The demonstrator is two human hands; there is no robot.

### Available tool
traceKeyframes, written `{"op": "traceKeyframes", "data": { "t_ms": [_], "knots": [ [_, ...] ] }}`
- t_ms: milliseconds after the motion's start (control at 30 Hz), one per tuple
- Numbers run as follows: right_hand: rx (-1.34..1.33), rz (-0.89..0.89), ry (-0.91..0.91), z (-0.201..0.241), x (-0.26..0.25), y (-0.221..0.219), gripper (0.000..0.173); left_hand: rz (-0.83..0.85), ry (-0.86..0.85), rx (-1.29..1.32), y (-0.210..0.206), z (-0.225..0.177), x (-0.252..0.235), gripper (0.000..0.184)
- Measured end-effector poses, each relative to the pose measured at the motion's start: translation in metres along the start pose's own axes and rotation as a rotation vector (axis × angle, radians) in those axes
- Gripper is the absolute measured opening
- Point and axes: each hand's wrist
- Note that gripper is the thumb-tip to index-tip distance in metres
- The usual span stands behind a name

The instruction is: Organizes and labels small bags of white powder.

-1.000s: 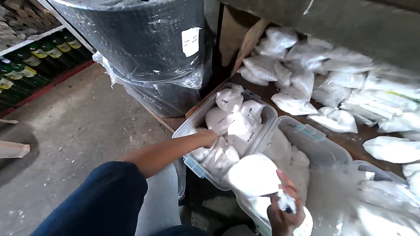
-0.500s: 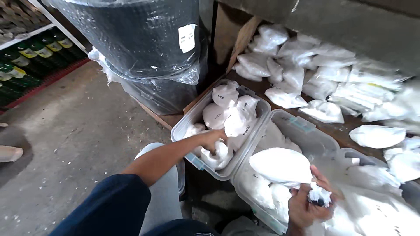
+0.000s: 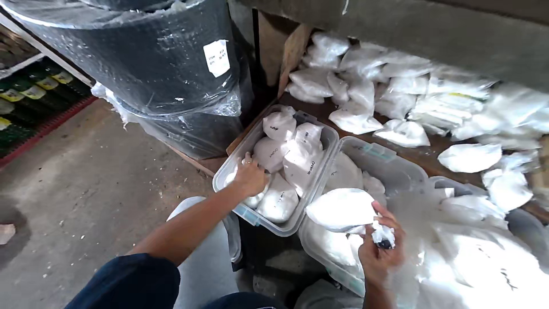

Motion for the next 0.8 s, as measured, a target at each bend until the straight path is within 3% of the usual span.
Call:
{"op": "traceKeyframes", "data": {
  "t_ms": [200, 433, 567, 700, 800],
  "knots": [
    [-0.003, 0.04, 0.03, 0.001, 0.004, -0.001, 0.015, -0.196, -0.299, -0.051, -0.041, 0.053, -0.056, 0.05],
    [0.039, 0.048, 0.07, 0.005, 0.0, 0.002, 0.012, -0.154, -0.316, 0.179, -0.044, 0.054, -0.044, 0.055],
    [0.062, 0.053, 0.107, 0.005, -0.002, 0.001, 0.013, -0.09, -0.295, 0.116, -0.04, 0.048, -0.054, 0.056],
    [0.076, 0.06, 0.123, 0.01, -0.004, 0.003, 0.013, -0.057, -0.258, -0.181, -0.039, 0.023, -0.03, 0.054],
    [0.081, 0.062, 0.116, 0.01, -0.003, 0.006, 0.013, -0.054, -0.467, -0.157, -0.059, -0.01, -0.016, 0.051]
  ]
}}
Point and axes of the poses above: each hand's wrist, its own x-axis away from the middle knuckle, its own y-axis out of the back of the hand, z = x × y, and after that the axes turned 15 degrees about y, right-handed
